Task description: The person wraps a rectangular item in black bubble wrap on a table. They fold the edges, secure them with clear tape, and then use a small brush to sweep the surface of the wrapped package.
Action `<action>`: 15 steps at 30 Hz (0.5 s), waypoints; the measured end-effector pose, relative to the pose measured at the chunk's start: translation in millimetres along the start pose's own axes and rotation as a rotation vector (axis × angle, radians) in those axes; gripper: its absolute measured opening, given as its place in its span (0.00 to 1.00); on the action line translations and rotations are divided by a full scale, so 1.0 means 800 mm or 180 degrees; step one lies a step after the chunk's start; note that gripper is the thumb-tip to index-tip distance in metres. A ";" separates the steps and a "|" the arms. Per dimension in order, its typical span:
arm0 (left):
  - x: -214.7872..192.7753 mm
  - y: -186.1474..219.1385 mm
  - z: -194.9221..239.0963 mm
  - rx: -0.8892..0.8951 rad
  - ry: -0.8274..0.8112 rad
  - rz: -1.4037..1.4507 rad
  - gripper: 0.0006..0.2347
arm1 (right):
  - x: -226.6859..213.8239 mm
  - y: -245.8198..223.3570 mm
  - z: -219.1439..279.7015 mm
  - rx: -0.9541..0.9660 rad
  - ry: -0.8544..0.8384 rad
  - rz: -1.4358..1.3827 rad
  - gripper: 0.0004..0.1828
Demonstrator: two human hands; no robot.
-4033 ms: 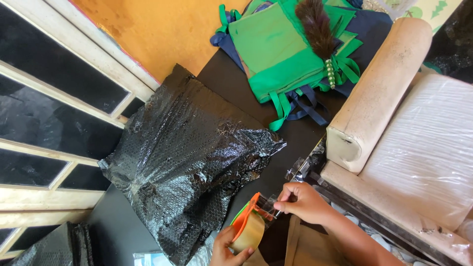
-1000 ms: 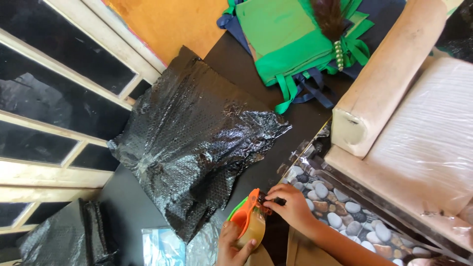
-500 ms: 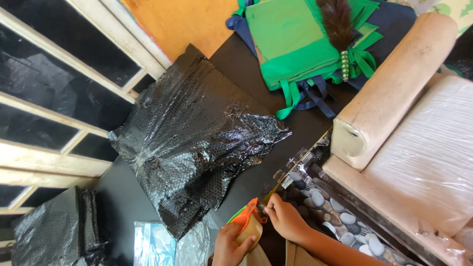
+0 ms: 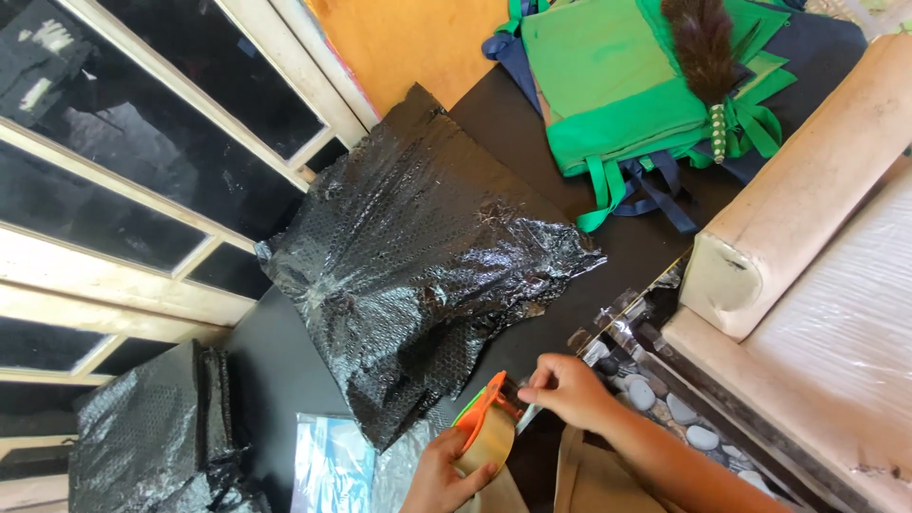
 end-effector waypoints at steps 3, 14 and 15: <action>-0.011 -0.023 -0.001 0.0077 0.0112 0.0250 0.21 | -0.035 -0.020 -0.005 0.0044 0.0177 0.0324 0.14; -0.025 -0.071 -0.009 0.0424 0.0201 0.1330 0.19 | -0.017 0.020 -0.038 0.0335 0.0441 -0.0795 0.16; -0.024 -0.077 -0.010 0.0377 0.0178 0.1482 0.20 | -0.009 0.027 -0.041 0.0469 0.0319 -0.0806 0.16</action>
Point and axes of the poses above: each hand's wrist, its own z-axis away from the middle knuckle, its own x-axis out of the palm, y = z × x, the point moved 9 cm from there along -z, towards the middle knuckle, and after that the axes turned 13 degrees about -x, right-handed, at the moved point
